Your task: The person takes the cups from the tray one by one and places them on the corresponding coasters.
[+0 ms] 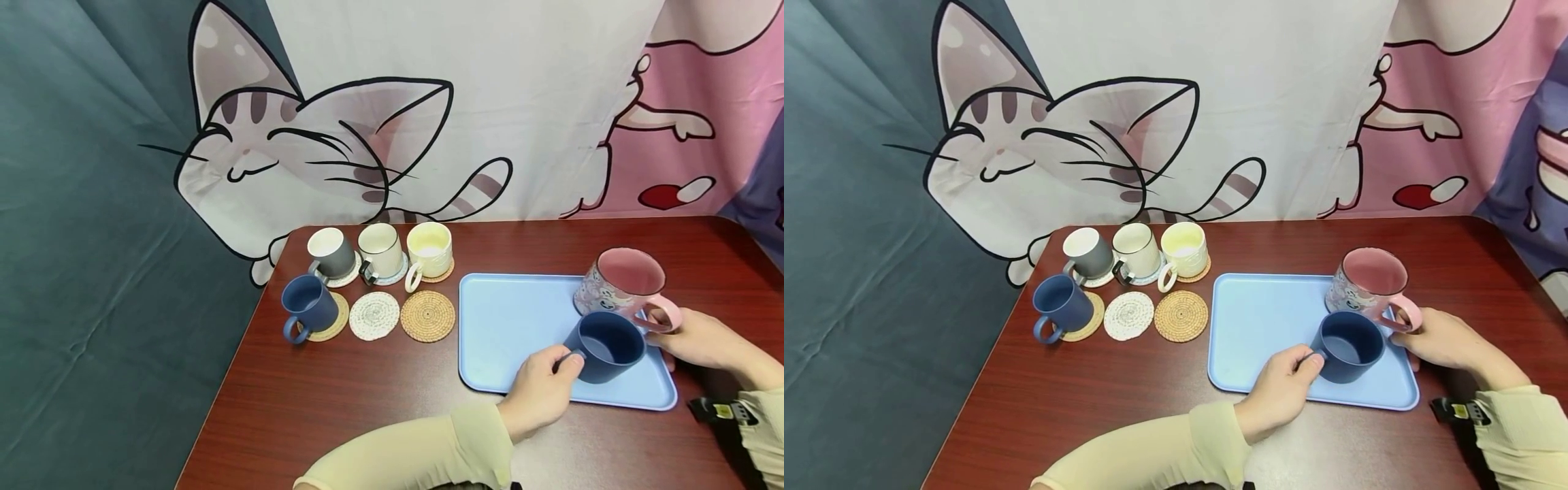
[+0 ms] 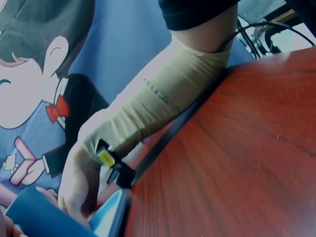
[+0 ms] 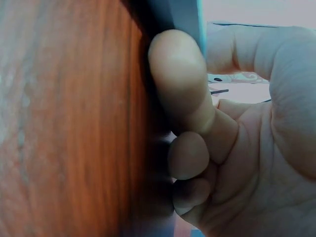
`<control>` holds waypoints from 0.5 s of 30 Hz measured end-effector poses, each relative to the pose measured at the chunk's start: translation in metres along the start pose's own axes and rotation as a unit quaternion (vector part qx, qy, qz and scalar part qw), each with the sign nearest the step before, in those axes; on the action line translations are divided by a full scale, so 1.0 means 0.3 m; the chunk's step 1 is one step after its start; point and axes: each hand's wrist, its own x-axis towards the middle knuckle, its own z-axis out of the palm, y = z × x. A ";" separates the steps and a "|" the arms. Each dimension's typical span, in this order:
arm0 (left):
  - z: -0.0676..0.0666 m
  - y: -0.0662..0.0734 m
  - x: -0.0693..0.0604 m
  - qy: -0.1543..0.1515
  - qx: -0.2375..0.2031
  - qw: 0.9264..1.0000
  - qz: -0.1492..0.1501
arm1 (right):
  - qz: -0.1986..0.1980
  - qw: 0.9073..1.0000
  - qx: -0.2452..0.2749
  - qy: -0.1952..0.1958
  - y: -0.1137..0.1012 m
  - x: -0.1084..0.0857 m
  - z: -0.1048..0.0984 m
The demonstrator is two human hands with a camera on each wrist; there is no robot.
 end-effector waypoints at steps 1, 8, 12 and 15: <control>-0.007 -0.005 0.002 -0.003 -0.012 1.000 0.000 | 0.001 1.000 0.004 -0.003 0.000 0.001 0.000; -0.078 -0.051 0.014 -0.016 -0.076 0.997 0.020 | 0.002 1.000 0.022 -0.020 -0.002 0.008 -0.002; -0.139 -0.076 0.010 -0.028 -0.111 0.993 0.034 | -0.003 1.000 0.013 -0.018 0.000 0.006 -0.002; -0.191 -0.091 -0.003 -0.035 -0.135 0.989 0.041 | -0.005 1.000 0.009 -0.013 0.002 0.003 0.001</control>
